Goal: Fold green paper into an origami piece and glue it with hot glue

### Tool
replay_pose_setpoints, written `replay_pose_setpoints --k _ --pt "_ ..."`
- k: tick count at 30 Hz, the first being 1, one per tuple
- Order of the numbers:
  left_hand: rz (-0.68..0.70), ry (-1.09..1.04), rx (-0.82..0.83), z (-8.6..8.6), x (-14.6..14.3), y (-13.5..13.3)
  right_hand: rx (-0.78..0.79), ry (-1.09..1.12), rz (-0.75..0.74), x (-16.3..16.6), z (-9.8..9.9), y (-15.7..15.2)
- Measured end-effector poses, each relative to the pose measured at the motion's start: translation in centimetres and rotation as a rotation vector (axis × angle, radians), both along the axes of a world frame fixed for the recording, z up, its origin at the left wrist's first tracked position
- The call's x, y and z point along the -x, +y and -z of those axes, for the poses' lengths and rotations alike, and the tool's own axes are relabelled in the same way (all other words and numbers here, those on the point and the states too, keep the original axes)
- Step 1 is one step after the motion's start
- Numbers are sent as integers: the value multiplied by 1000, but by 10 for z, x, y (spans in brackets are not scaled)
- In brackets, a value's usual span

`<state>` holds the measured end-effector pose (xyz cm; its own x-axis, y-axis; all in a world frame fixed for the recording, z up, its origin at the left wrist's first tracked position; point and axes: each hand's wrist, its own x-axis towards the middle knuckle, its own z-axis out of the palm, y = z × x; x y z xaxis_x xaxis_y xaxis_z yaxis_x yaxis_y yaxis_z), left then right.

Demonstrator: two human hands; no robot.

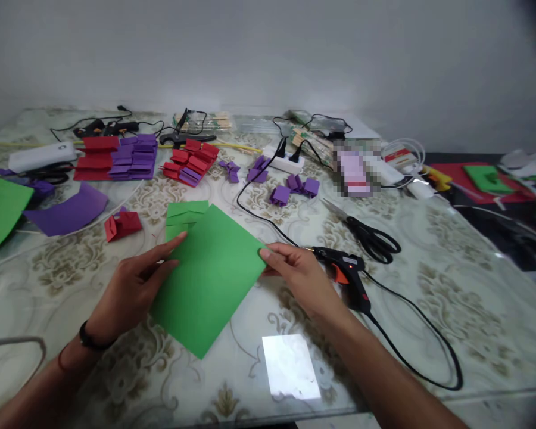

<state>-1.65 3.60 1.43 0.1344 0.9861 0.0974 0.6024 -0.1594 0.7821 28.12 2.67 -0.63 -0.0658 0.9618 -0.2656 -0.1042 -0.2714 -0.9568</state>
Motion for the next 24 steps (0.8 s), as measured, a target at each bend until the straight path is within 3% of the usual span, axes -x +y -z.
replay_pose_setpoints --k 8,13,20,24 --pt "-37 -17 34 2 3 0 -59 -27 44 0 3 -1" --pt "-74 -56 58 1 -3 -2 72 -15 -81 11 3 -5" --pt "201 -95 232 -3 0 2 35 -277 -79 5 8 -3" --pt "209 -135 269 -5 1 2 34 -256 -53 4 8 -2"
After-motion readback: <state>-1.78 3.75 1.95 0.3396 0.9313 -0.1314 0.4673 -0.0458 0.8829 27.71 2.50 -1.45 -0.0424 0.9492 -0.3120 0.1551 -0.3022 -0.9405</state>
